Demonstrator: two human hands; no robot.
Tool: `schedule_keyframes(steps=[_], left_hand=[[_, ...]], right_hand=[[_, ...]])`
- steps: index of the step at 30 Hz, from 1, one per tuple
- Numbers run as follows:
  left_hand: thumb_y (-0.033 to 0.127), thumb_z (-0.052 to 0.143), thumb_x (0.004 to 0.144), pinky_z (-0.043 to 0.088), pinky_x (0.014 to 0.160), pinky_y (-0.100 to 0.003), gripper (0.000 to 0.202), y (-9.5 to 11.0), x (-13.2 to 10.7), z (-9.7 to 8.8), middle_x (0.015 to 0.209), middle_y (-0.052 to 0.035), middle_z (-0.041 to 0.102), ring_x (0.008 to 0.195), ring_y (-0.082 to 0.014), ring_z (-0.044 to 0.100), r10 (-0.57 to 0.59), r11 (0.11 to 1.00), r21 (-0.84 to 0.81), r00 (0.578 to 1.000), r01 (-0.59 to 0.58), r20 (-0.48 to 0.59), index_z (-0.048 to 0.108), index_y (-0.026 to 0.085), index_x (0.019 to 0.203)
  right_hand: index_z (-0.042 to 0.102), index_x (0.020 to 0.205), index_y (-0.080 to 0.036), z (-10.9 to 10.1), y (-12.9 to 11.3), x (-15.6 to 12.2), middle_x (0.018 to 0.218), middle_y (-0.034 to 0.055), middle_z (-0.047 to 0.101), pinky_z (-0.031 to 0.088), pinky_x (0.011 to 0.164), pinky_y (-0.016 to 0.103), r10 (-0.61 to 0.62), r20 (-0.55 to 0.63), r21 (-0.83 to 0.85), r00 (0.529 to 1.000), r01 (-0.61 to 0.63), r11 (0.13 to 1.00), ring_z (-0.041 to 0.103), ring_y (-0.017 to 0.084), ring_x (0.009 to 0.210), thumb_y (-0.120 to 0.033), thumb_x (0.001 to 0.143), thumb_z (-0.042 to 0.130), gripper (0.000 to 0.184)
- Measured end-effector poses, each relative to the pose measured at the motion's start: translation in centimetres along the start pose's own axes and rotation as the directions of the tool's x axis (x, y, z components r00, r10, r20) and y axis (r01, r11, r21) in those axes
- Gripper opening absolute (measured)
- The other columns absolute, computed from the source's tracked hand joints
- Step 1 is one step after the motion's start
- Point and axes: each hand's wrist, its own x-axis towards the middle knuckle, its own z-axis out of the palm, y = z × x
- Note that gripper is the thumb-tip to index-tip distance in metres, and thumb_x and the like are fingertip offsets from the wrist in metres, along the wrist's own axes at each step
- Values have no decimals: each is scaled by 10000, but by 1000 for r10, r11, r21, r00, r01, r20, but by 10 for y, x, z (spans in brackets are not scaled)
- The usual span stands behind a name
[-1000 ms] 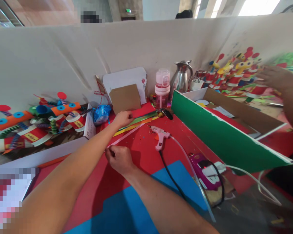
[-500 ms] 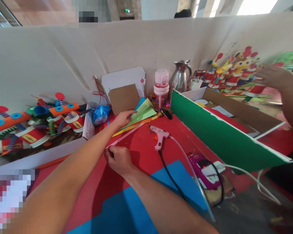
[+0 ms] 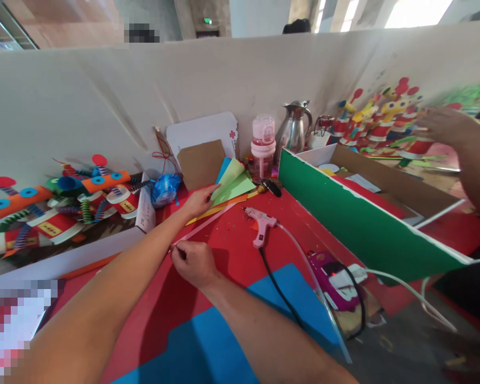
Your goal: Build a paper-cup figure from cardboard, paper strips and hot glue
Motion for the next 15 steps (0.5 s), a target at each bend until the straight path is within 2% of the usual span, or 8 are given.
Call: schedule_keyframes(steps=[4, 7, 11, 15], left_hand=[[63, 466, 741, 479, 926, -268, 702, -3, 0, 2, 1321, -83, 607, 1011, -162, 644, 14, 999, -35, 999, -15, -50, 409, 163, 1433], [50, 441, 745, 464, 978, -284, 706, -5, 0, 5, 1371, -59, 569, 1110, -165, 617, 44, 998, -51, 995, -48, -84, 403, 186, 1436], [49, 403, 778, 438, 1021, -296, 649, -8, 1, 9, 1363, -44, 578, 1203, -163, 564, 94, 995, -25, 990, -97, -105, 444, 199, 1408], [72, 388, 826, 473, 955, -301, 594, -5, -1, 6, 1236, -74, 646, 1116, -182, 605, 107, 993, 66, 992, -102, -73, 455, 209, 1401]], right_hand=[[490, 563, -192, -1, 0, 0, 524, -43, 516, 233, 495, 217, -8, 2, -10, 1000, 8, 1000, 452, 82, 491, -259, 888, 488, 332], [494, 565, -192, -1, -1, 0, 535, -43, 529, 234, 499, 220, -7, 0, -12, 1000, 7, 1000, 459, 83, 501, -256, 882, 499, 323], [491, 567, -192, -1, -1, -1, 535, -41, 532, 234, 497, 222, 4, 8, -23, 1000, -4, 1000, 454, 83, 496, -258, 882, 498, 322], [484, 568, -191, -1, -1, -1, 548, -37, 541, 247, 507, 217, 0, 6, -18, 1000, 0, 1000, 480, 84, 520, -256, 884, 492, 323]])
